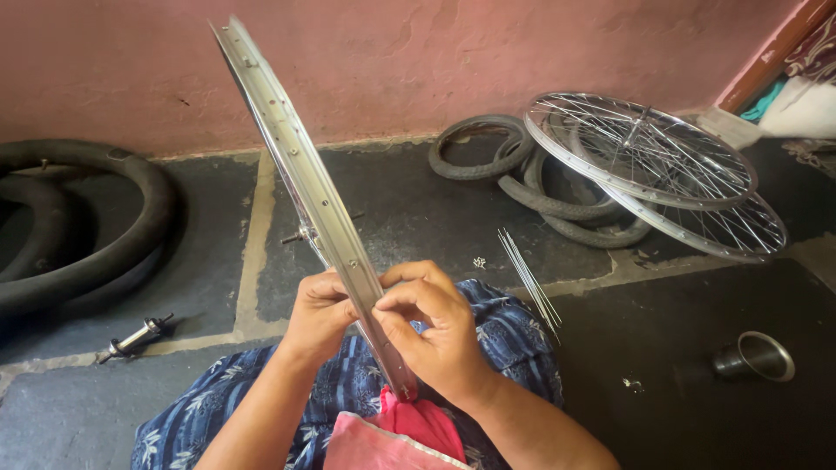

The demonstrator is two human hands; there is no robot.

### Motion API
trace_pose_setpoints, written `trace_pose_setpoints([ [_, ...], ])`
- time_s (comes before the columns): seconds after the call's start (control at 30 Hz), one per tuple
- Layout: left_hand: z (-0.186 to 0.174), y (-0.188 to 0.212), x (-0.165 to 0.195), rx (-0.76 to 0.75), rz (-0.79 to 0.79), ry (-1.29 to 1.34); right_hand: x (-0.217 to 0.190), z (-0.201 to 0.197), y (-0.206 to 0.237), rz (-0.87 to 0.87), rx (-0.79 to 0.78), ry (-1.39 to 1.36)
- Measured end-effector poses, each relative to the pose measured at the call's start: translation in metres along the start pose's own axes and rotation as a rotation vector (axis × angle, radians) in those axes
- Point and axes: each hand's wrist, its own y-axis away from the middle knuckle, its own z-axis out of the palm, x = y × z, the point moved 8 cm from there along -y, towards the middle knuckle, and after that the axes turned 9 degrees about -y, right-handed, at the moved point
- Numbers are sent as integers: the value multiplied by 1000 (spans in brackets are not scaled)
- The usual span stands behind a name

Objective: The person sits on the floor and installs spokes into a bicycle wheel rim and hub. They repeatedly pick up a spoke, insert it into the hub, and thread it through the rim, then rotate the wheel to continue the process.

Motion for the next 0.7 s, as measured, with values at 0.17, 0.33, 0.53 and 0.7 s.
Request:
trace_pose_setpoints([
  [0.17,-2,1,-12,10,-110,-48,-13,4,4,-175,-16,265],
  [0.33,16,-1,2,-135,-71,-133,-35,12,7,-374,-56,487],
  [0.53,36,-9,29,-196,5,-106,-53,25,8,-543,-114,783],
  [0.7,29,-12,20,-100,35,-78,-50,30,1,-564,-116,828],
])
